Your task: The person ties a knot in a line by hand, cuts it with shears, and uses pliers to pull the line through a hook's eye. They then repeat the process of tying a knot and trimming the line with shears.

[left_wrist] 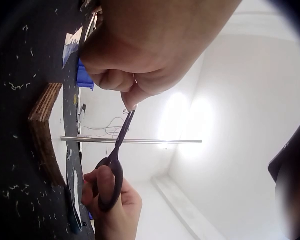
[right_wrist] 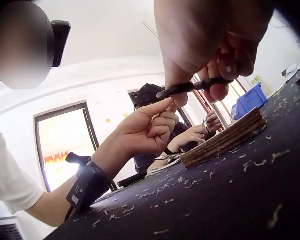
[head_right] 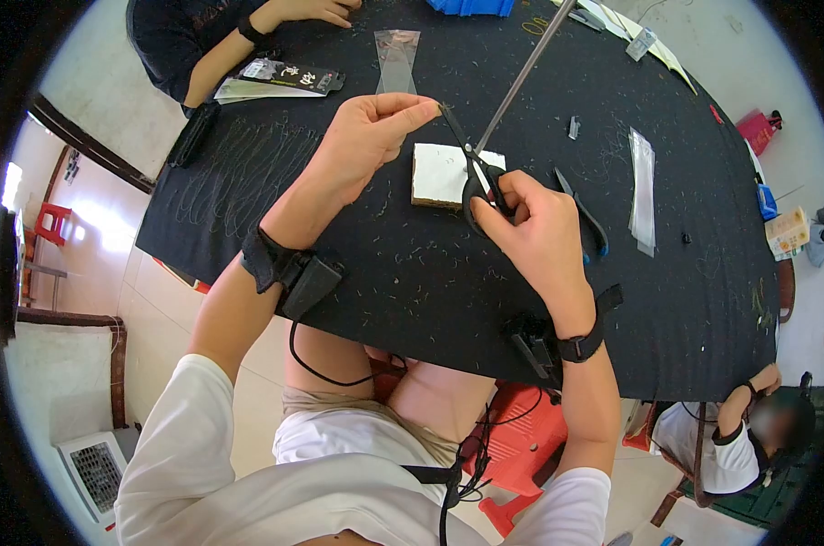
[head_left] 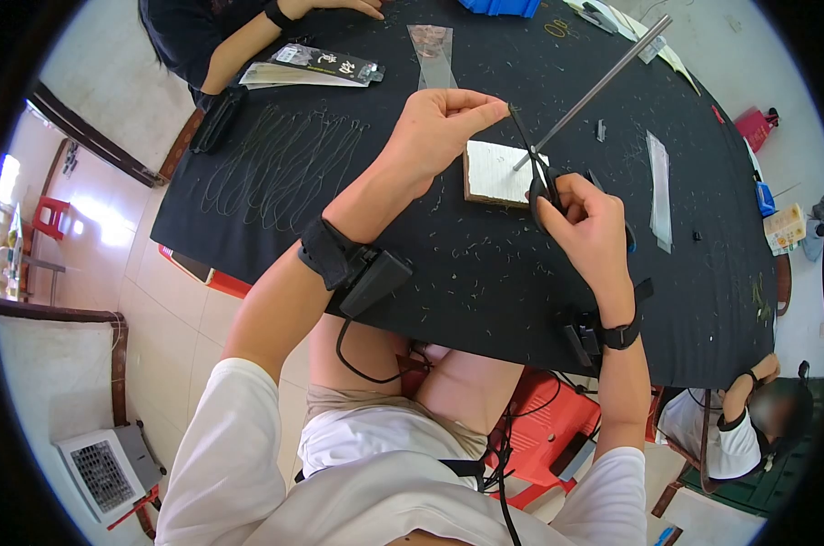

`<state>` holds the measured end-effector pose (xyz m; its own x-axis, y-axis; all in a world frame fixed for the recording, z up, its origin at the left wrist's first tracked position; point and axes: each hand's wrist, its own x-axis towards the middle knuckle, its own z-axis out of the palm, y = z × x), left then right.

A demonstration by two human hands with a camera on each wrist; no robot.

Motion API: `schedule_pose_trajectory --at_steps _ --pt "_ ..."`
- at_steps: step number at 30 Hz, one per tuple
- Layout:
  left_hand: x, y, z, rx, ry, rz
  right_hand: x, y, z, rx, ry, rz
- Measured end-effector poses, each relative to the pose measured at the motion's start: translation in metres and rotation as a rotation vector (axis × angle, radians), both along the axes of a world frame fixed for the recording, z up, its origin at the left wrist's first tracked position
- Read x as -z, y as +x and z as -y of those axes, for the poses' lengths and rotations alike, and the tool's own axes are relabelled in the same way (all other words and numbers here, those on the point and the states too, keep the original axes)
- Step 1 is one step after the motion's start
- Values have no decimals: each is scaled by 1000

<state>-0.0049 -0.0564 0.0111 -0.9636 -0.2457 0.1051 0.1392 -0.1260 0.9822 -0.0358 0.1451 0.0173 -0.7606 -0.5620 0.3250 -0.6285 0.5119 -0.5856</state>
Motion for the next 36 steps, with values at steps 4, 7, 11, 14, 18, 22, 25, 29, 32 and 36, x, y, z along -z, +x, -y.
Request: schedule_pose_trajectory --at_steps 4,7,11,14,18,22,25,29,32,36 --pt "-2 1 -1 -11 -27 13 -1 1 0 -4 0 1" --pt "-2 1 0 -14 -39 10 -2 2 0 -2 12 9" --pt "0 -1 1 -5 -29 4 -2 2 1 0 18 12" --pt "0 -1 1 0 -28 4 -1 2 0 -4 24 -6" --pt "-1 1 0 -2 -24 -7 -1 2 0 -13 33 -20" --pt "-2 1 -1 -7 -25 -11 -2 3 1 -8 33 -15" --pt "-1 1 0 -6 -37 -10 -3 4 1 -9 42 -28" --pt "-1 2 -2 -40 -83 1 0 4 1 -21 48 -32" --pt "-1 1 -1 -28 -82 7 -3 6 1 -20 57 -52" --pt "1 1 -1 -32 -89 3 -1 6 1 -19 72 -71"
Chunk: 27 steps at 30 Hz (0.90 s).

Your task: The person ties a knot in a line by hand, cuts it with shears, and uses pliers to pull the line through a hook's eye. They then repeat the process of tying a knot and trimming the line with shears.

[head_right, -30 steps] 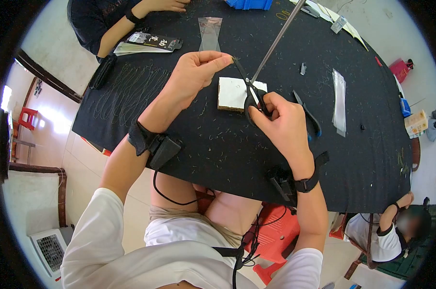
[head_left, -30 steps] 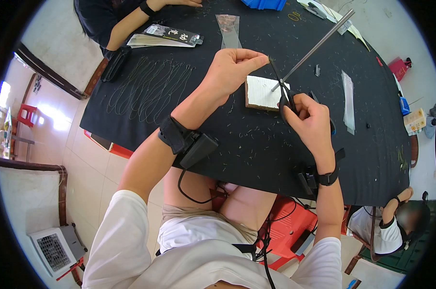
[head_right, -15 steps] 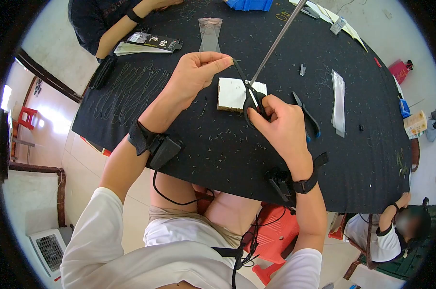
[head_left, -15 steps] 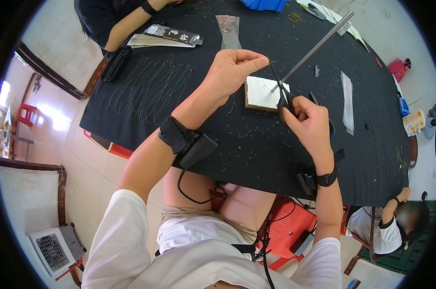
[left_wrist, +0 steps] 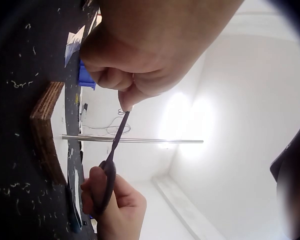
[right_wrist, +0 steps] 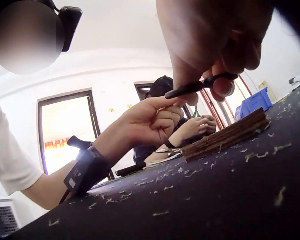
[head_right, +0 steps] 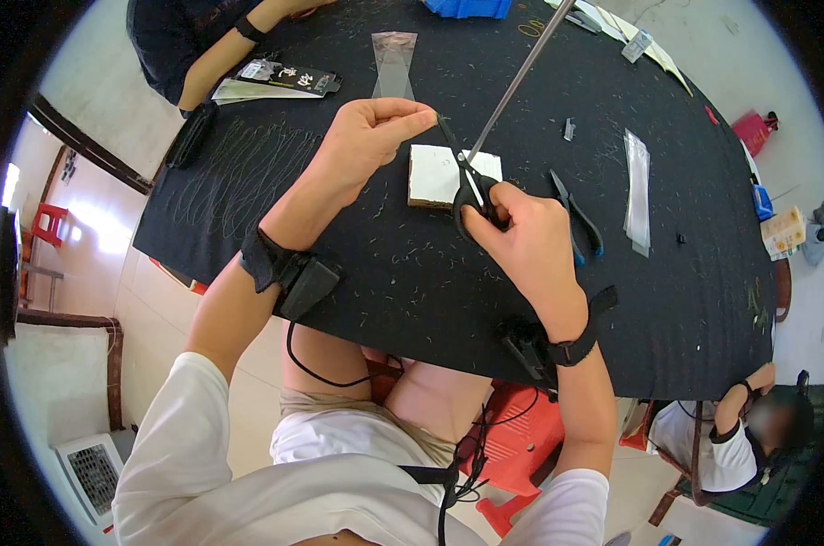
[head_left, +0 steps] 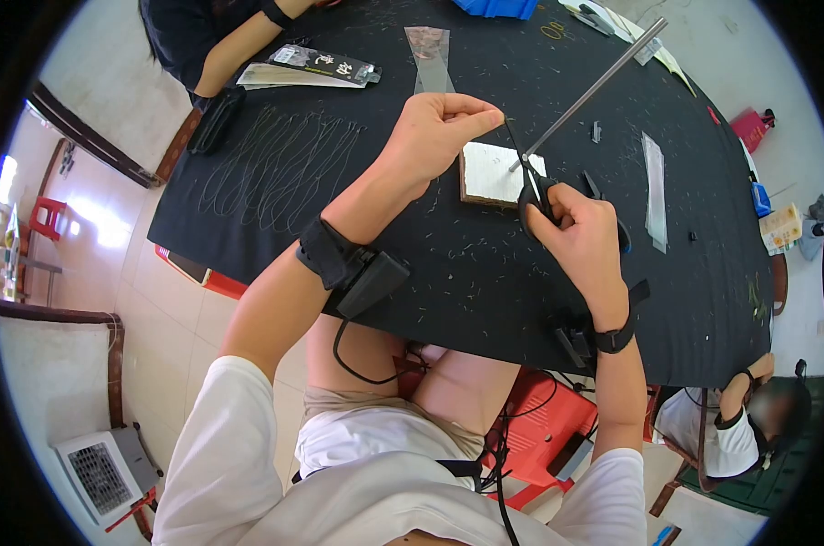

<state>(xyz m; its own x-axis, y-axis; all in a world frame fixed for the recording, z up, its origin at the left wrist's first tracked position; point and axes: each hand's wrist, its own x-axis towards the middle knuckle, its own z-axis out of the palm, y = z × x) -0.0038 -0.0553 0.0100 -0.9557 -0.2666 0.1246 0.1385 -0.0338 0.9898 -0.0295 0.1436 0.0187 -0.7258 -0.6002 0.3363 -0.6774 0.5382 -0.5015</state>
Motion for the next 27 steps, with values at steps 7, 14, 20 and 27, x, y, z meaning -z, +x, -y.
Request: schedule_pose_trajectory --at_steps 7,14,20,27 --pt "0 0 0 14 14 0 -2 0 0 3 -4 -20" --pt "0 -1 -2 40 17 -12 -3 1 -1 28 -31 -11" --pt "1 0 0 44 12 -23 -3 -1 -1 17 9 -26" --pt "0 0 0 39 -6 -10 -2 -2 -1 0 6 -73"
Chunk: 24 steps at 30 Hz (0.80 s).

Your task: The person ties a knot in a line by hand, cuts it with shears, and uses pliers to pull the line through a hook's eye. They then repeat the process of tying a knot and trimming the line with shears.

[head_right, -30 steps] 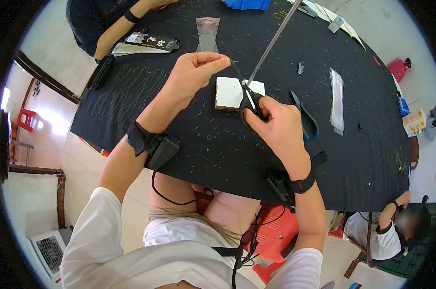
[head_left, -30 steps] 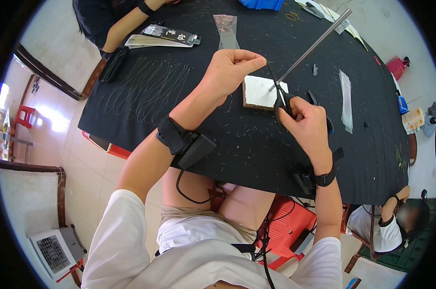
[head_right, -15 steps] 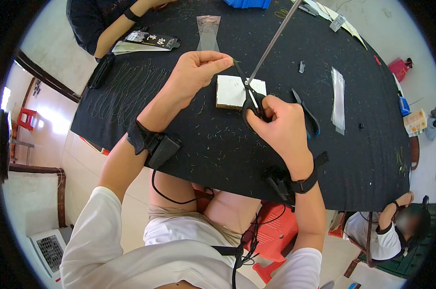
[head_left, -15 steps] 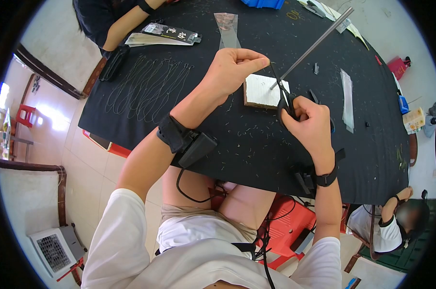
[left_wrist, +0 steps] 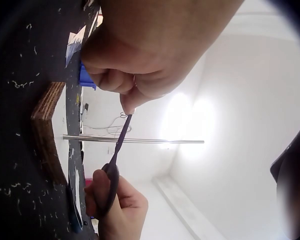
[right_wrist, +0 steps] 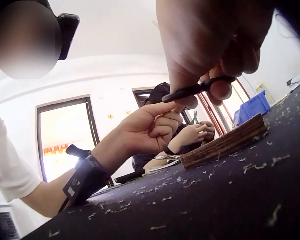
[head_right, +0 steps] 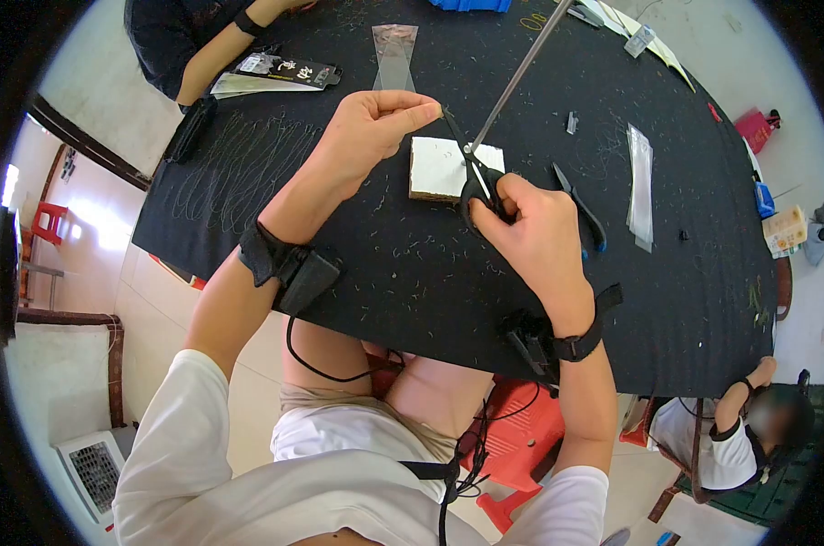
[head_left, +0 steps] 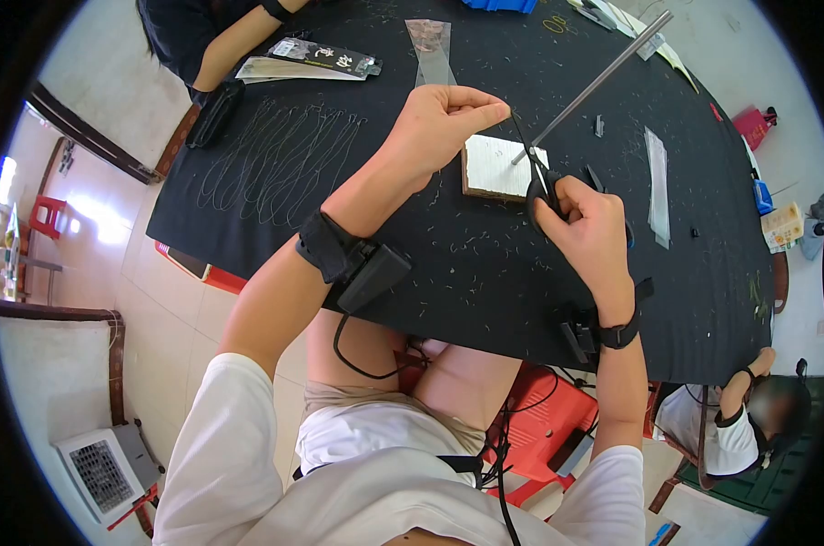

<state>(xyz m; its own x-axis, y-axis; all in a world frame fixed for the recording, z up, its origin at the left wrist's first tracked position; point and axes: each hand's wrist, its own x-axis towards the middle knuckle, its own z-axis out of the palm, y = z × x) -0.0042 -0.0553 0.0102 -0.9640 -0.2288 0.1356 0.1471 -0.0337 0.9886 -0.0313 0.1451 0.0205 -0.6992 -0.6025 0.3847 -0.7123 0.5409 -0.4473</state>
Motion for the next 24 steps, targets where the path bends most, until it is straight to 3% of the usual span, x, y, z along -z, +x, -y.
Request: schedule_pose_trajectory --at_steps 24 --pt "-2 0 -2 29 83 -9 -1 1 0 -18 -60 67"
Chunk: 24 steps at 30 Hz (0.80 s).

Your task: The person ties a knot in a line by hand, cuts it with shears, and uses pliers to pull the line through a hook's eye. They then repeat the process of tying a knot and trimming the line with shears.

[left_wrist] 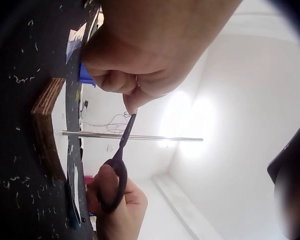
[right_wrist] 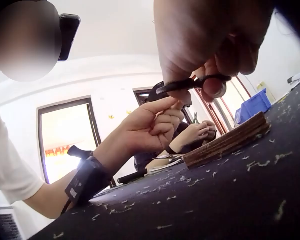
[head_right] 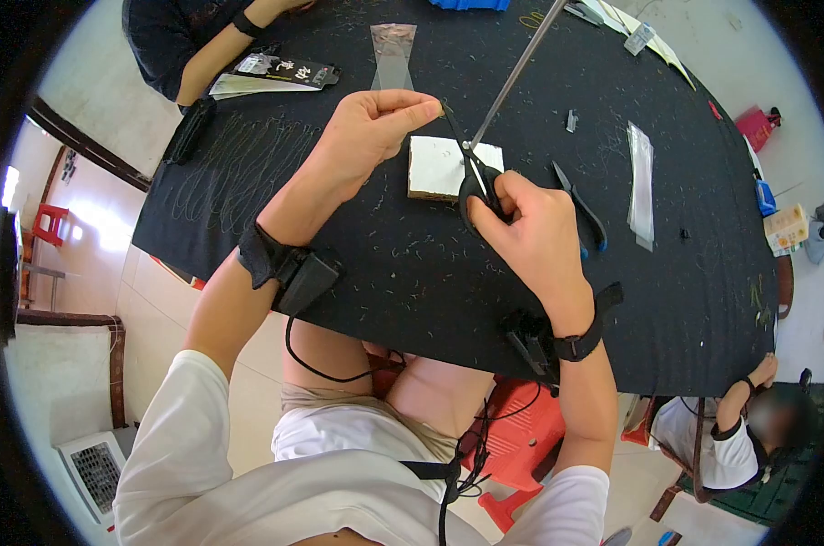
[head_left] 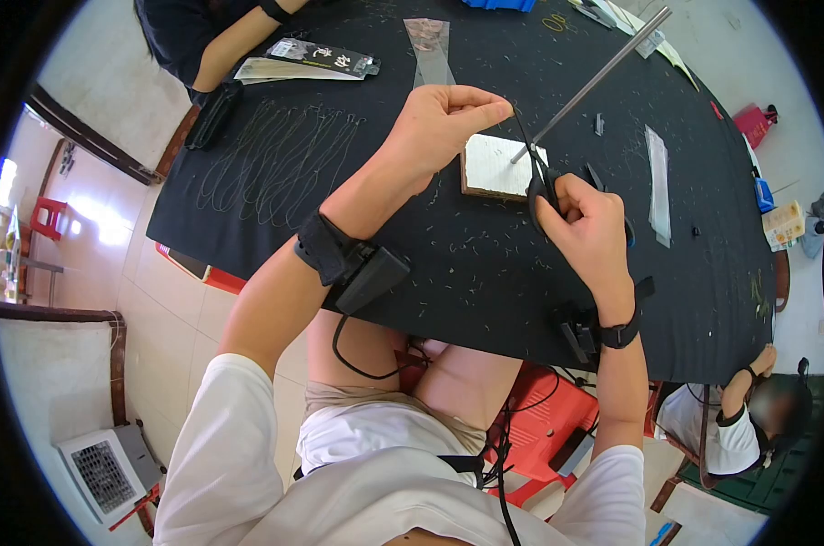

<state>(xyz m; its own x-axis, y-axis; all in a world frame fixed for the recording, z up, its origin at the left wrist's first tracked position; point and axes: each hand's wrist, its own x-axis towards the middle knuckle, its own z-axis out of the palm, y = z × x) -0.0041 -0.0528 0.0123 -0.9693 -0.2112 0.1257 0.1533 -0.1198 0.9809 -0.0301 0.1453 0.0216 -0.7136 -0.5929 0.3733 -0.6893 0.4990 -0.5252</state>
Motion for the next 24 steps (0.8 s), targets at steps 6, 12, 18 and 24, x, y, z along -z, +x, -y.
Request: schedule_pose_trajectory --at_steps 6,12,18,24 --pt "0 -1 1 15 -9 10 4 0 1 22 -120 146" --pt "-5 2 -1 10 25 21 5 -6 -2 -18 -227 175" --pt "-6 3 3 48 66 -64 10 -6 0 -5 -229 202" --pt "-7 2 3 42 110 -55 17 -12 0 -4 -230 203"
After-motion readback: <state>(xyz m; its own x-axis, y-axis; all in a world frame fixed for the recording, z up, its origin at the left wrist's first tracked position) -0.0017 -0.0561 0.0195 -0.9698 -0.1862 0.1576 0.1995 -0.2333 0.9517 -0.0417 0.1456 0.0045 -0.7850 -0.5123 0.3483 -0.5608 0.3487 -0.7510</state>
